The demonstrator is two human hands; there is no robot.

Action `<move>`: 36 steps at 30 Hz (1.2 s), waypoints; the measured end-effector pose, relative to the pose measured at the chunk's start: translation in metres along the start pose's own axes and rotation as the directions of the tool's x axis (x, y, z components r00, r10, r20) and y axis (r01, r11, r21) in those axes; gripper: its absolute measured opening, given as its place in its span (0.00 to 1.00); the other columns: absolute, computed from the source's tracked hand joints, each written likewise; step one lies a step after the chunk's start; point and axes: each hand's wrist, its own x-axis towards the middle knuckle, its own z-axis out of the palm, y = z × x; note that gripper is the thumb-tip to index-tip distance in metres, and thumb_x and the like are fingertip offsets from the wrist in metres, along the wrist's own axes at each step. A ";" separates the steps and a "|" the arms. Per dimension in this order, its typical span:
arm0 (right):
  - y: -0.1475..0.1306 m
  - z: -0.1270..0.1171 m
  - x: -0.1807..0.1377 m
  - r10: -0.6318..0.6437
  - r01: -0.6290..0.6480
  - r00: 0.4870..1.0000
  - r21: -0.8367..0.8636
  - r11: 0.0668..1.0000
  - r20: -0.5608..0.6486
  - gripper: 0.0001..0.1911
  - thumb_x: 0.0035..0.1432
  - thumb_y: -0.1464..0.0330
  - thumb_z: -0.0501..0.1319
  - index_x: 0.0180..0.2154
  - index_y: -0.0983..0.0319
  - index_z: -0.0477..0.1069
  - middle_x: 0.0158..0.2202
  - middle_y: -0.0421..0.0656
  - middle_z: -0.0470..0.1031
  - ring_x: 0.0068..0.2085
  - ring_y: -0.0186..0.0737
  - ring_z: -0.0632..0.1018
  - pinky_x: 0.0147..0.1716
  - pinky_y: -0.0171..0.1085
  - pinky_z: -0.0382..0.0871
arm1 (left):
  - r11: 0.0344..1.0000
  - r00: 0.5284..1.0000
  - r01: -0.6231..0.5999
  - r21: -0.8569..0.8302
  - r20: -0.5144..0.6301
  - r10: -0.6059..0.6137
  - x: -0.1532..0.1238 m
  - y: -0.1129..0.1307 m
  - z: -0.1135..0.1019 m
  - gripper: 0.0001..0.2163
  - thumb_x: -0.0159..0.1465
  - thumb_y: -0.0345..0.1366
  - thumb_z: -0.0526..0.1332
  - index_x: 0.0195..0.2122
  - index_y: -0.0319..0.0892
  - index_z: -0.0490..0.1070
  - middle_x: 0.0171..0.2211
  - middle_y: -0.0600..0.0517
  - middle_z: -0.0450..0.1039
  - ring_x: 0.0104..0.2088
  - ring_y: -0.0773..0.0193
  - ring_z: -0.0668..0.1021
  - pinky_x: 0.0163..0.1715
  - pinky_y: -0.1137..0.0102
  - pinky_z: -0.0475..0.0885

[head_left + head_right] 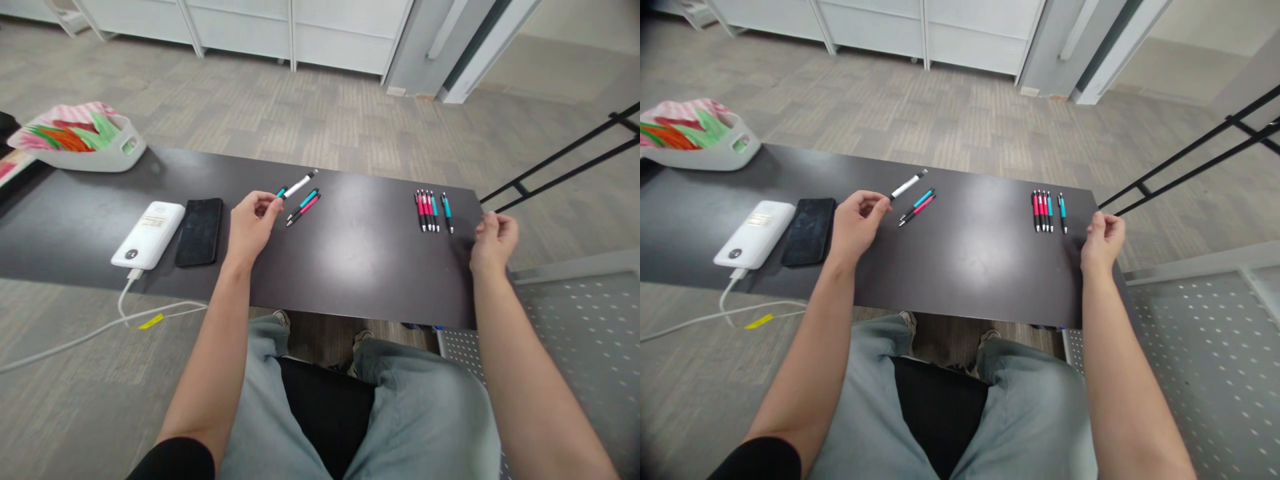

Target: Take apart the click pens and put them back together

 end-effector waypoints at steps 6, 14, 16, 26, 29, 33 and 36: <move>-0.015 -0.008 -0.059 -0.111 0.135 0.987 0.208 0.969 -0.120 0.19 0.75 0.52 0.63 0.37 0.49 0.56 0.31 0.34 0.60 0.31 0.41 0.62 0.34 0.43 0.58 | 0.965 0.976 -0.091 -0.246 0.172 0.136 -0.010 0.025 0.034 0.16 0.68 0.52 0.81 0.46 0.46 0.91 0.42 0.47 0.93 0.41 0.54 0.88 0.45 0.61 0.82; -0.043 0.002 -0.153 -0.521 0.444 0.539 0.303 0.843 0.661 0.23 0.73 0.39 0.75 0.54 0.48 0.85 0.54 0.50 0.87 0.57 0.64 0.82 0.62 0.57 0.78 | 0.942 0.897 -0.062 -0.331 0.395 0.198 -0.035 0.048 0.082 0.17 0.68 0.54 0.85 0.45 0.46 0.93 0.40 0.46 0.93 0.39 0.53 0.88 0.46 0.59 0.83; -0.042 0.002 -0.161 -0.483 0.384 0.493 0.317 0.867 0.724 0.22 0.76 0.39 0.74 0.49 0.49 0.86 0.49 0.48 0.88 0.51 0.61 0.82 0.59 0.55 0.77 | 0.934 0.885 -0.033 -0.356 0.424 0.193 -0.041 0.051 0.091 0.22 0.67 0.60 0.86 0.45 0.47 0.92 0.40 0.46 0.92 0.40 0.53 0.88 0.45 0.60 0.83; -0.042 0.021 -0.191 -0.257 -0.313 0.351 0.372 0.874 0.900 0.41 0.72 0.21 0.70 0.40 0.51 0.78 0.25 0.33 0.56 0.28 0.41 0.59 0.29 0.41 0.52 | 0.805 0.902 0.150 -0.573 0.414 0.126 -0.057 0.052 0.117 0.29 0.79 0.74 0.75 0.53 0.50 0.89 0.42 0.48 0.86 0.39 0.56 0.86 0.43 0.60 0.86; -0.045 0.025 -0.196 -0.242 -0.362 0.360 0.374 0.854 0.901 0.41 0.71 0.21 0.72 0.38 0.51 0.75 0.24 0.32 0.55 0.27 0.40 0.57 0.27 0.40 0.49 | 0.806 0.909 0.172 -0.567 0.407 0.092 -0.056 0.058 0.122 0.28 0.82 0.72 0.72 0.54 0.50 0.87 0.48 0.46 0.88 0.44 0.55 0.89 0.45 0.60 0.88; -0.044 0.029 -0.196 -0.227 -0.403 0.336 0.357 0.843 0.914 0.41 0.71 0.21 0.71 0.37 0.51 0.72 0.24 0.31 0.53 0.26 0.39 0.55 0.26 0.40 0.48 | 0.783 0.896 0.194 -0.591 0.432 0.104 -0.055 0.066 0.127 0.26 0.85 0.70 0.69 0.56 0.51 0.85 0.49 0.45 0.88 0.47 0.53 0.89 0.43 0.60 0.88; -0.041 0.030 -0.196 -0.223 -0.380 0.351 0.356 0.854 0.909 0.42 0.71 0.20 0.70 0.37 0.51 0.71 0.25 0.32 0.54 0.27 0.40 0.57 0.27 0.40 0.50 | 0.794 0.903 0.196 -0.575 0.421 0.083 -0.057 0.066 0.132 0.26 0.86 0.70 0.68 0.53 0.51 0.82 0.49 0.45 0.89 0.47 0.53 0.89 0.42 0.61 0.87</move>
